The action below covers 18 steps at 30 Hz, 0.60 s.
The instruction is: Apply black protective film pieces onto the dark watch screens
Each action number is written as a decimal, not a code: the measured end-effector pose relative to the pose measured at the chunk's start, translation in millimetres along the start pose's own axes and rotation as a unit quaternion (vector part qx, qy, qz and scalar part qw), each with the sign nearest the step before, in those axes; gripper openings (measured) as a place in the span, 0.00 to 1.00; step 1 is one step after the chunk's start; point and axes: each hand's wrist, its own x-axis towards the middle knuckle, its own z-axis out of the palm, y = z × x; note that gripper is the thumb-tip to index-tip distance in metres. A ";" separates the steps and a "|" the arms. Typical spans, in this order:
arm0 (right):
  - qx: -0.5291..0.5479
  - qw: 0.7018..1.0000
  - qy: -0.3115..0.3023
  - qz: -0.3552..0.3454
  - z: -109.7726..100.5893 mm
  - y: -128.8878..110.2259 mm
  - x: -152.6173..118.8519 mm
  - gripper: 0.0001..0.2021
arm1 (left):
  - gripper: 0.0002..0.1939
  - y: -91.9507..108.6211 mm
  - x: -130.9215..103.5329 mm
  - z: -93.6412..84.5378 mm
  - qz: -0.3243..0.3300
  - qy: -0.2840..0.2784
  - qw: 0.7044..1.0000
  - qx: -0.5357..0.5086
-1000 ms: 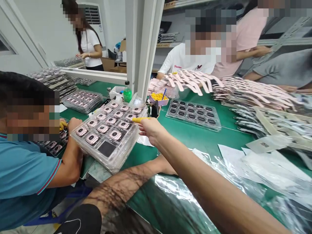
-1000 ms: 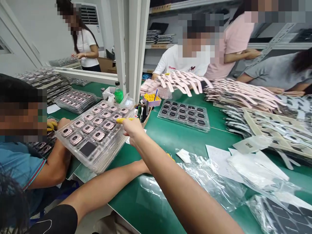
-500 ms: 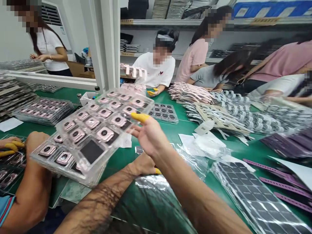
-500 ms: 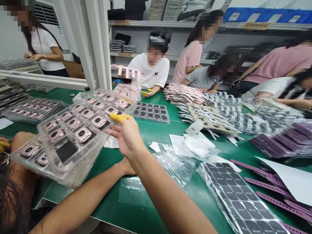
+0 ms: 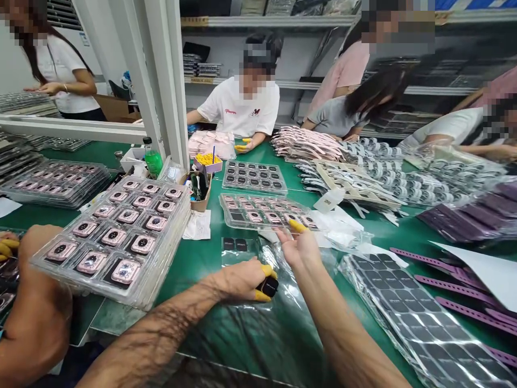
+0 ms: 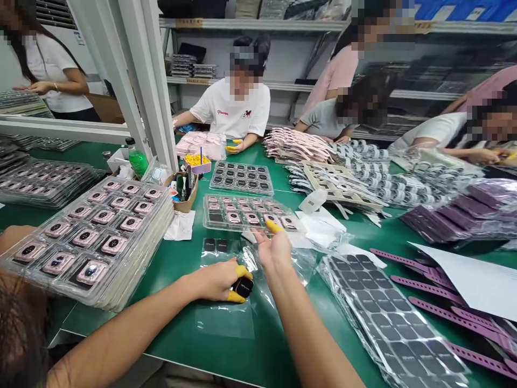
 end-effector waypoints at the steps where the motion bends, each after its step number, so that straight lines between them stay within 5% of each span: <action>1: -0.002 1.000 0.009 0.005 1.6 6.3 4.6 0.13 | 0.21 -1.3 0.6 2.5 0.002 0.000 1.000 0.004; 6: -0.019 1.000 0.006 0.011 20.9 26.2 20.0 0.14 | 0.19 0.1 0.1 1.9 -0.002 0.014 1.000 -0.025; 12: -0.091 0.995 -0.026 0.015 46.9 28.8 40.4 0.12 | 0.20 28.3 -10.6 -17.2 -0.075 0.095 0.978 -0.172; 15: -0.168 0.982 -0.076 0.043 36.1 18.3 47.9 0.09 | 0.23 26.3 -7.7 -33.7 -0.131 0.141 0.972 -0.135; 18: -0.256 0.954 -0.146 0.052 6.2 3.5 47.5 0.07 | 0.26 -3.6 7.5 -61.0 -0.212 0.247 0.945 -0.024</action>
